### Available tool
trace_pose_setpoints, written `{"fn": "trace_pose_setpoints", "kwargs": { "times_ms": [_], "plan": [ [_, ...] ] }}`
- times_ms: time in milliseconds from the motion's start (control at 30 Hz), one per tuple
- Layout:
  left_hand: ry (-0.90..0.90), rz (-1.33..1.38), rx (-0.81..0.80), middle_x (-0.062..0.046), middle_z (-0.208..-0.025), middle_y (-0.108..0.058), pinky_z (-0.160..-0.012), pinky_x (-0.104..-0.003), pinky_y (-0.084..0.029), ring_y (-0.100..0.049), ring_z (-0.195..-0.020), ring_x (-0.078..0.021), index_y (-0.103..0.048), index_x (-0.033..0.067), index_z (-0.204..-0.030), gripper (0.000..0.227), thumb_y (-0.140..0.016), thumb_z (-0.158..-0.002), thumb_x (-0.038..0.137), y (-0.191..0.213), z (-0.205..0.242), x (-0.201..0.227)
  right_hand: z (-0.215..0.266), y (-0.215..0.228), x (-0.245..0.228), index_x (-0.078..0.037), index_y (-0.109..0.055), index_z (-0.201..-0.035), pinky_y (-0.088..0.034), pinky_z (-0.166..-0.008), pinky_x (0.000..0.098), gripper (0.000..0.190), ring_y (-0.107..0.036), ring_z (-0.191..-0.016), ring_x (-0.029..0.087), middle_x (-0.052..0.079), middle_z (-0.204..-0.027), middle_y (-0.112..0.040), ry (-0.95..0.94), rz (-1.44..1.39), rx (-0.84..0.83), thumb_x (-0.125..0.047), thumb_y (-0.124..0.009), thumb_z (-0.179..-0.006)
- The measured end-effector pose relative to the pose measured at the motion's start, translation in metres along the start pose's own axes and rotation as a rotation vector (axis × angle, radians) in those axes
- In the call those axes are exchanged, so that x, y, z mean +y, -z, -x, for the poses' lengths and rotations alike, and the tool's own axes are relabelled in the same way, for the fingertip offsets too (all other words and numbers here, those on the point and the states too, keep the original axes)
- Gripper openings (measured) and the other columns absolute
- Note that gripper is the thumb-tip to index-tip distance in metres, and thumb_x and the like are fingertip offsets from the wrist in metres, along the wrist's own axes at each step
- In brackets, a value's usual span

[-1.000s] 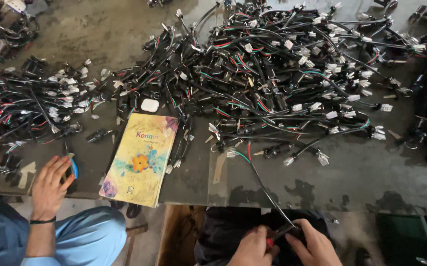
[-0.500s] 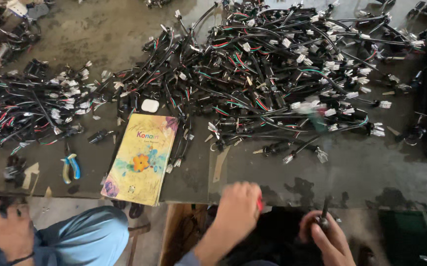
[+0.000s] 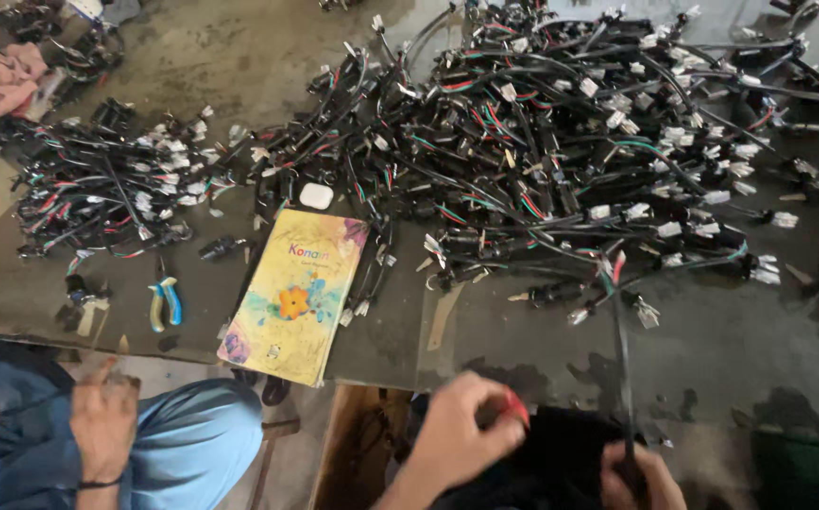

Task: The person repeatedly picks up black wires with connectors from a large pile on a table, uses red-handled pliers to cut the wire near the connector, and drops the cut pieces into a green bin. The process is repeated continuously throughout the clip.

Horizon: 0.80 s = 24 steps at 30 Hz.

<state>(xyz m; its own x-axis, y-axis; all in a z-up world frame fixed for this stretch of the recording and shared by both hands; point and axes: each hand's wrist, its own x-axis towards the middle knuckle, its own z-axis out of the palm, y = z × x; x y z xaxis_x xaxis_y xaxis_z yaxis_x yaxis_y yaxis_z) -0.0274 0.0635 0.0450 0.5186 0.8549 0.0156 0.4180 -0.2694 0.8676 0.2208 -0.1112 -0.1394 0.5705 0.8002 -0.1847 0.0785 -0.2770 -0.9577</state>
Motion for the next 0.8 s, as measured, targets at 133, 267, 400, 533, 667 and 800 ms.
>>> {"fn": "trace_pose_setpoints", "kwargs": {
  "times_ms": [133, 267, 400, 533, 667, 800],
  "plan": [
    [0.343, 0.253, -0.48, -0.016, -0.095, -0.068, -0.087, -0.04, -0.054, -0.07, -0.095, -0.0307, -0.06, 0.0034, -0.111, 0.047, -0.076, -0.084, 0.038, -0.039, 0.036, -0.038, -0.023, -0.004, -0.021, -0.004, -0.063, -0.121, -0.049, -0.07, 0.0355, 0.037, -0.064, -0.075, 0.023, 0.016, -0.081, -0.067, 0.106, 0.15, -0.181, -0.015, -0.074, -0.087],
    [0.215, -0.012, -0.463, -0.024, -0.107, -0.066, -0.089, -0.048, -0.052, -0.066, -0.102, -0.0411, -0.06, 0.0008, -0.119, 0.054, -0.079, -0.084, 0.036, -0.093, 0.05, -0.079, -0.025, -0.003, -0.07, -0.012, -0.061, -0.122, -0.055, -0.079, 0.0367, 0.043, -0.075, -0.089, 0.026, 0.011, -0.09, -0.075, 0.094, 0.376, -0.31, -0.019, -0.072, -0.08],
    [0.021, -0.154, -0.306, -0.031, -0.108, -0.065, -0.088, -0.053, -0.051, -0.064, -0.101, -0.0483, -0.057, -0.0039, -0.119, 0.05, -0.076, -0.083, 0.026, -0.11, 0.05, -0.085, -0.012, -0.012, -0.084, -0.017, -0.062, -0.126, -0.059, -0.08, 0.0375, 0.052, -0.077, -0.096, 0.03, 0.012, -0.093, -0.076, 0.12, 0.598, -0.343, -0.028, -0.08, -0.079],
    [0.299, -0.115, -0.492, -0.029, -0.103, -0.067, -0.091, -0.053, -0.052, -0.065, -0.105, -0.0475, -0.056, -0.0026, -0.118, 0.045, -0.066, -0.082, 0.023, -0.1, 0.044, -0.061, -0.009, -0.021, -0.053, -0.018, -0.061, -0.124, -0.058, -0.079, 0.039, 0.054, -0.075, -0.096, 0.03, 0.012, -0.097, -0.076, 0.198, 0.738, -0.228, -0.035, -0.082, -0.078],
    [0.183, -0.136, -0.452, -0.027, -0.106, -0.064, -0.093, -0.05, -0.051, -0.063, -0.104, -0.0457, -0.055, -0.0028, -0.117, 0.043, -0.071, -0.088, 0.024, -0.079, 0.03, -0.032, -0.025, -0.008, -0.036, -0.014, -0.062, -0.123, -0.059, -0.08, 0.0398, 0.053, -0.073, -0.092, 0.025, 0.011, -0.095, -0.074, 0.055, 0.557, -0.385, -0.031, -0.081, -0.077],
    [-0.056, -0.147, -0.315, -0.021, -0.102, -0.067, -0.088, -0.048, -0.049, -0.063, -0.102, -0.0406, -0.061, 0.0034, -0.107, 0.031, -0.074, -0.091, 0.027, -0.04, 0.014, -0.005, -0.053, 0.031, -0.081, -0.014, -0.064, -0.116, -0.058, -0.08, 0.0386, 0.043, -0.072, -0.09, 0.023, 0.01, -0.093, -0.073, -0.166, 0.299, -0.671, -0.025, -0.079, -0.077]
  ]
}}
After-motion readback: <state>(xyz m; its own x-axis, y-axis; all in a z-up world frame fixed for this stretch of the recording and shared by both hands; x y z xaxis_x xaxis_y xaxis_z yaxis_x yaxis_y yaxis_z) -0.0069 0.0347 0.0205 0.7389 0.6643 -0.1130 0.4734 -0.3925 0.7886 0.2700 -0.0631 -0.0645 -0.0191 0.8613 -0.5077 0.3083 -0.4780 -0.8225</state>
